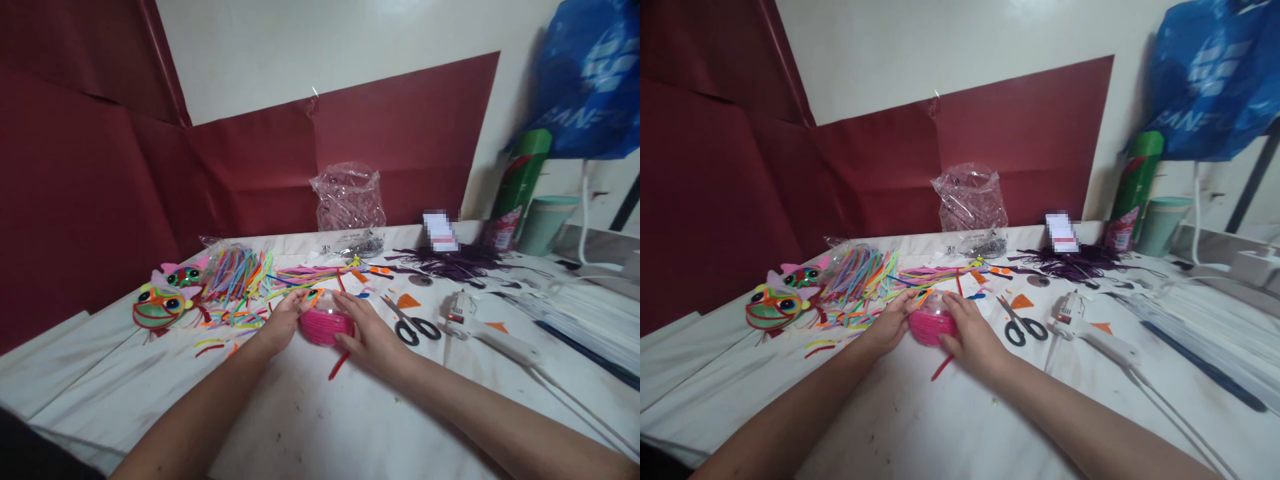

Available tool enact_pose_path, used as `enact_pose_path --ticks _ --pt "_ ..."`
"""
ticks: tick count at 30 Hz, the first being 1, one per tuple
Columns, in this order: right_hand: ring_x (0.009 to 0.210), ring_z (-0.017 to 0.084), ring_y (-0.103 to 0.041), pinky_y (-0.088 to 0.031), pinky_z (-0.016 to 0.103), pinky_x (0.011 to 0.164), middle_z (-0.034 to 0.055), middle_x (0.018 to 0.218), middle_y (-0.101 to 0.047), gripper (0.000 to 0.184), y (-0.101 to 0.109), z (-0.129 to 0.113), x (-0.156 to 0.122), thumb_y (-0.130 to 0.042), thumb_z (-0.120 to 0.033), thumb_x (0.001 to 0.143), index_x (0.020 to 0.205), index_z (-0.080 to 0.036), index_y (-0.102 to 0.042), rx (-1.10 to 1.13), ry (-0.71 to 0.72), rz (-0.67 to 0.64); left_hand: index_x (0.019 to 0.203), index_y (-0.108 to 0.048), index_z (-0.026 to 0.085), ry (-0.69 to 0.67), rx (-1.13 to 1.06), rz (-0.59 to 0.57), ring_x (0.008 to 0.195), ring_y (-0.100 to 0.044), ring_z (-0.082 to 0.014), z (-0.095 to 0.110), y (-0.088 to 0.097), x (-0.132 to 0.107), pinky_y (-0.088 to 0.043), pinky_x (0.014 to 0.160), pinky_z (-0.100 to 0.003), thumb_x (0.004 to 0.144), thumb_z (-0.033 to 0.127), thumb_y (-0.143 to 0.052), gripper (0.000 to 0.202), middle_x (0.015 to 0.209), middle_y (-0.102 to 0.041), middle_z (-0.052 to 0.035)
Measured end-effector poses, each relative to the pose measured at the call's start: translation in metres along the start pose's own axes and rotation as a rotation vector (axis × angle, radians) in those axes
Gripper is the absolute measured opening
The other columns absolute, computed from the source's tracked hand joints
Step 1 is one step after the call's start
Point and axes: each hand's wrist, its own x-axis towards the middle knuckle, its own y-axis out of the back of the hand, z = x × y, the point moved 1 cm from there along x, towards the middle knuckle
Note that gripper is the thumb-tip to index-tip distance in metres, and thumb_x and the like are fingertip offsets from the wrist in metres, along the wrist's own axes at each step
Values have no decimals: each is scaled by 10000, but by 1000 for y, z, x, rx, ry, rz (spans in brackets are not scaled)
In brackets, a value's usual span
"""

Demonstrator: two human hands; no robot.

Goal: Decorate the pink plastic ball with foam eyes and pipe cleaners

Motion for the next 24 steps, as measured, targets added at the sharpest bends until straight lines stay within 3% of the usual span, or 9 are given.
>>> enact_pose_path --ticks 7,13,16,21,24 --pt "1296 289 -415 -356 526 1068 132 1397 -453 711 1 1 -1 -615 -133 746 1405 -252 -376 -7 5 3 963 -588 183 -2 7 -1 771 -617 -153 -4 3 2 -439 712 -256 656 339 -783 395 916 -665 -23" --pt "1325 284 -386 -337 510 1092 156 1422 -422 674 5 -2 -2 -598 -145 759 1396 -199 -383 -16 -22 -41 967 -598 195 -34 17 -7 758 -607 -154 -4 4 1 -440 717 -264 682 379 -759 376 870 -665 -13" --pt "1323 282 -389 -346 503 1088 164 1412 -433 643 6 -3 -2 -587 -161 780 1391 -181 -386 -20 -35 -36 986 -615 194 -63 37 -35 824 -615 -182 -5 2 -1 -448 746 -282 700 408 -740 378 924 -674 -42" --pt "1298 291 -420 -365 526 1065 152 1388 -460 650 4 0 -3 -600 -162 773 1384 -214 -384 -20 -26 -3 1161 -557 200 -105 125 -121 972 -606 -244 -7 -4 -7 -460 814 -316 574 265 -843 656 1086 -654 -76" --pt "1296 291 -424 -363 533 1062 146 1389 -458 653 4 1 -4 -600 -160 777 1385 -234 -375 -18 -16 4 1199 -545 216 -114 173 -114 1033 -592 -248 -9 -4 -8 -455 850 -324 697 339 -758 559 1133 -645 -78"
